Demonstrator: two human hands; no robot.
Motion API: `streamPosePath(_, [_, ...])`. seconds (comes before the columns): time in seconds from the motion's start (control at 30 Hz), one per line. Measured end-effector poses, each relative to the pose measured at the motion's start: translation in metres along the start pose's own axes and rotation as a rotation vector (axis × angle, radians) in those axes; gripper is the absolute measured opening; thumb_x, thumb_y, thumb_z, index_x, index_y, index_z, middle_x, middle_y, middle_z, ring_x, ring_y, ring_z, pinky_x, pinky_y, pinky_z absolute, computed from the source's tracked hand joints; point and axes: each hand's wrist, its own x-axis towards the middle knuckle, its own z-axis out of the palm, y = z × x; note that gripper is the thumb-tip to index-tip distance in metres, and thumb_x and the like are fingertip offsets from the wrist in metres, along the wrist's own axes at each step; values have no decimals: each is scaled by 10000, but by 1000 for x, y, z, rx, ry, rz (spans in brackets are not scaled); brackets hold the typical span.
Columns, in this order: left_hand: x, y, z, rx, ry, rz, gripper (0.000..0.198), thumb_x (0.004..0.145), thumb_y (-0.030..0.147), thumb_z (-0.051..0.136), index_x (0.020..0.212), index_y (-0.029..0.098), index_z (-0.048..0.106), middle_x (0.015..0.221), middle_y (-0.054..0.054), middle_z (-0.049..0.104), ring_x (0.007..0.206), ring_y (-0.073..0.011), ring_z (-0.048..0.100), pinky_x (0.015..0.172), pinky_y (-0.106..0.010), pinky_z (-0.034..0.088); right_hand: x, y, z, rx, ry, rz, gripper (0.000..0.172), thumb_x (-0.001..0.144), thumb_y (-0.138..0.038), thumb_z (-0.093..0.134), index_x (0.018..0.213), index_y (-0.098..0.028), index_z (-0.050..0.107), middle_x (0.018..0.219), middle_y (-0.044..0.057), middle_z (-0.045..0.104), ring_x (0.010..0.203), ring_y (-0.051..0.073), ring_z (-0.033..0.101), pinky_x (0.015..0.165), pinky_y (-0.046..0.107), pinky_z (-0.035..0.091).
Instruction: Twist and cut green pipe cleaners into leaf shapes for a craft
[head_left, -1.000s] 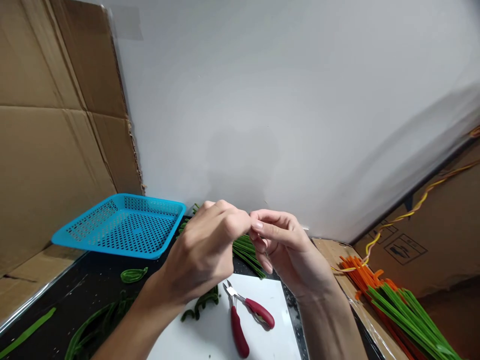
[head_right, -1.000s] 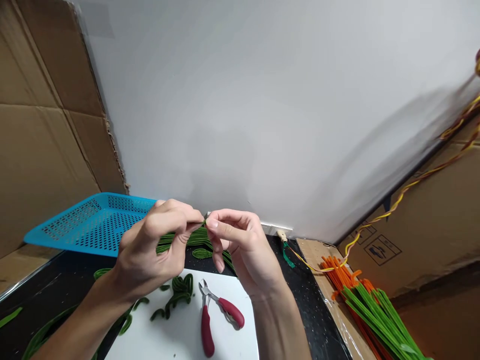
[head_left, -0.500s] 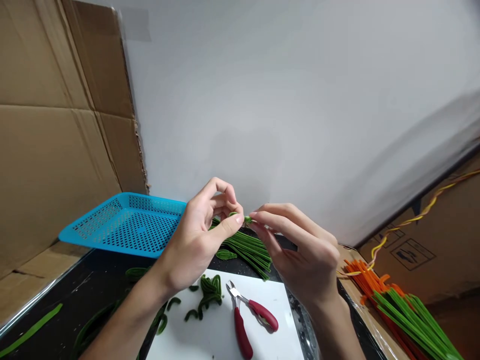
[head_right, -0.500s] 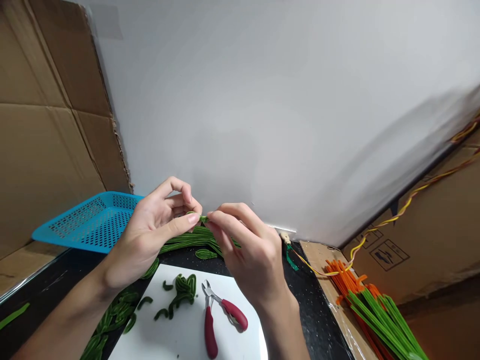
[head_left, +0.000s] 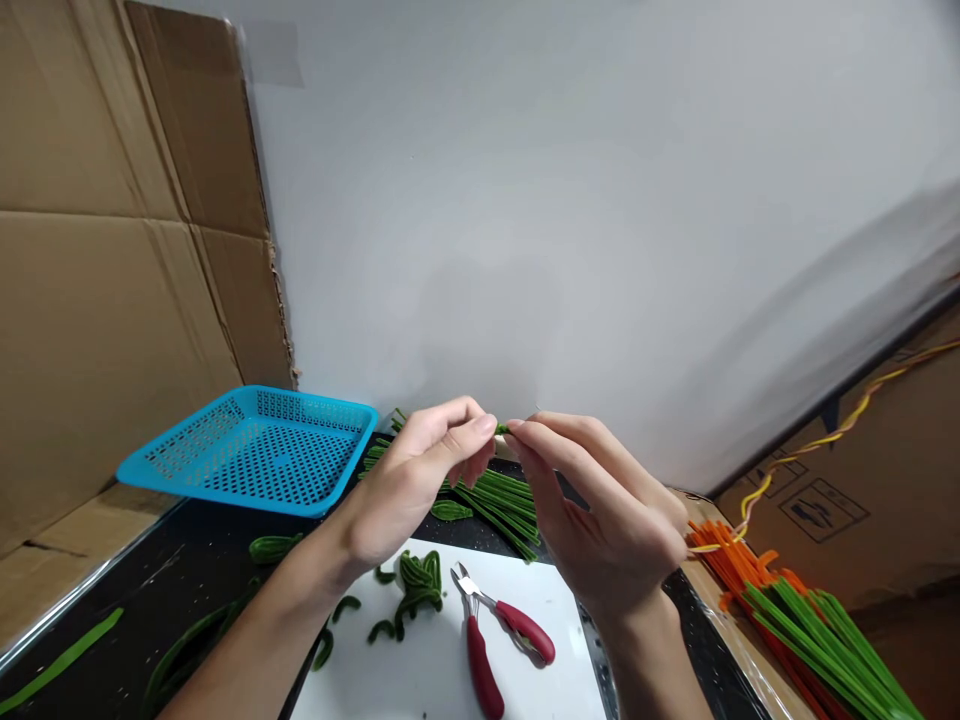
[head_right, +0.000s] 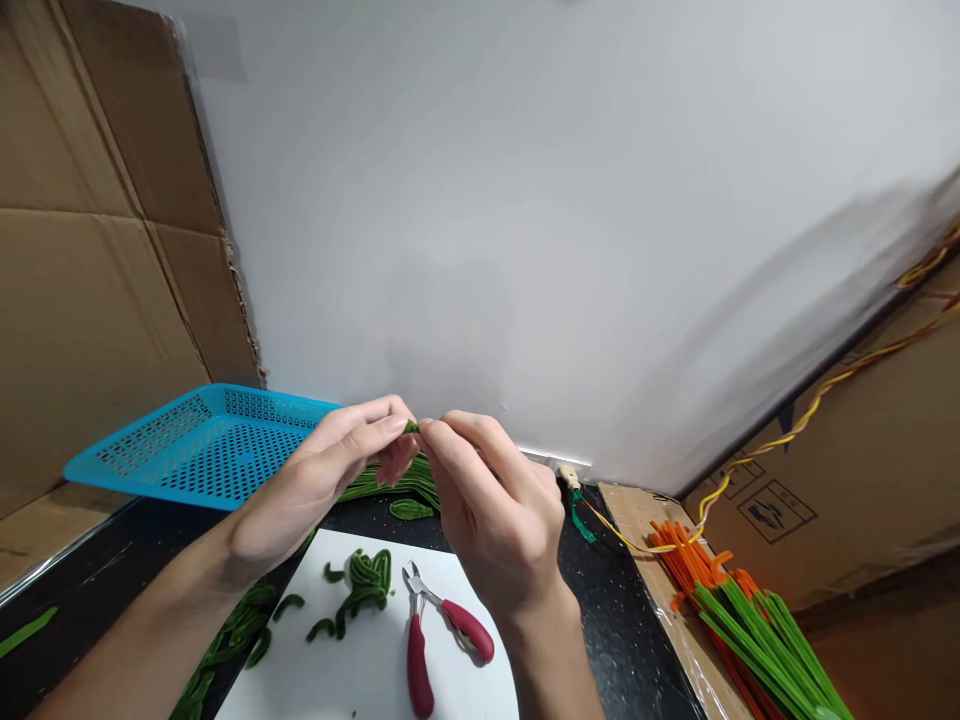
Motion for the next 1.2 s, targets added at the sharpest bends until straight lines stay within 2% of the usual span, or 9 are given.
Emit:
streamPosePath(0.1, [1,-1,1,-27,-43,6,393,1059,415,462,727,207,486,730,-2,440,723,-167,425,700,-313,418,-3,2,1,-9,-10,-23,295,958,-19,615,1091,-253,734,943,51,753,757,157,711,656,299,587])
streamPosePath(0.2, [0,-3,-1,59,5,49,351,1055,420,484,789,205,563,738,-3,465,721,-167,429,692,-319,411,-3,4,3,-22,-31,-27,292,972,-33,597,1110,-253,730,948,54,756,766,159,712,654,298,584])
streamPosePath(0.4, [-6,2,-4,264,16,118,277,1051,414,530,919,214,670,812,-11,608,760,-169,538,684,-303,445,0,-2,2,35,-16,29,237,961,-42,600,1007,-231,736,865,52,732,699,158,672,609,297,556])
streamPosePath(0.53, [-10,6,-1,477,56,263,229,1070,314,508,923,221,656,817,6,597,730,-143,530,675,-284,432,6,-7,-2,229,-38,243,166,960,-113,639,899,-226,745,803,42,701,659,161,644,582,304,549])
streamPosePath(0.67, [-11,6,-3,780,84,579,179,1053,146,487,959,209,626,802,9,544,704,-132,480,675,-291,393,14,-14,-10,561,-114,546,124,957,-228,699,846,-195,742,723,23,657,573,132,598,498,267,517])
streamPosePath(0.77, [-11,4,-4,971,85,788,214,1035,70,439,1012,190,615,793,-7,544,681,-145,452,654,-311,371,21,-19,-21,650,-159,645,148,904,-261,783,786,-184,739,655,4,619,531,114,555,450,237,473])
streamPosePath(0.93, [-9,-2,-1,1081,88,935,211,1045,88,441,1065,188,625,771,-19,575,662,-159,466,605,-328,330,25,-12,-37,857,-370,848,235,876,-361,828,783,-170,727,566,-24,548,461,94,487,392,214,414])
streamPosePath(1.07, [-7,-8,3,910,53,819,214,1056,88,445,1052,188,634,761,0,601,658,-133,488,626,-308,358,25,-4,-44,846,-482,864,264,910,-407,788,832,-168,707,590,-7,595,491,115,550,435,229,479])
streamPosePath(1.2, [-9,-5,7,555,25,448,163,1077,254,526,1000,208,662,811,21,641,697,-104,538,659,-256,424,26,-7,-46,601,-414,717,190,945,-343,746,855,-182,699,705,11,639,594,124,598,511,233,513])
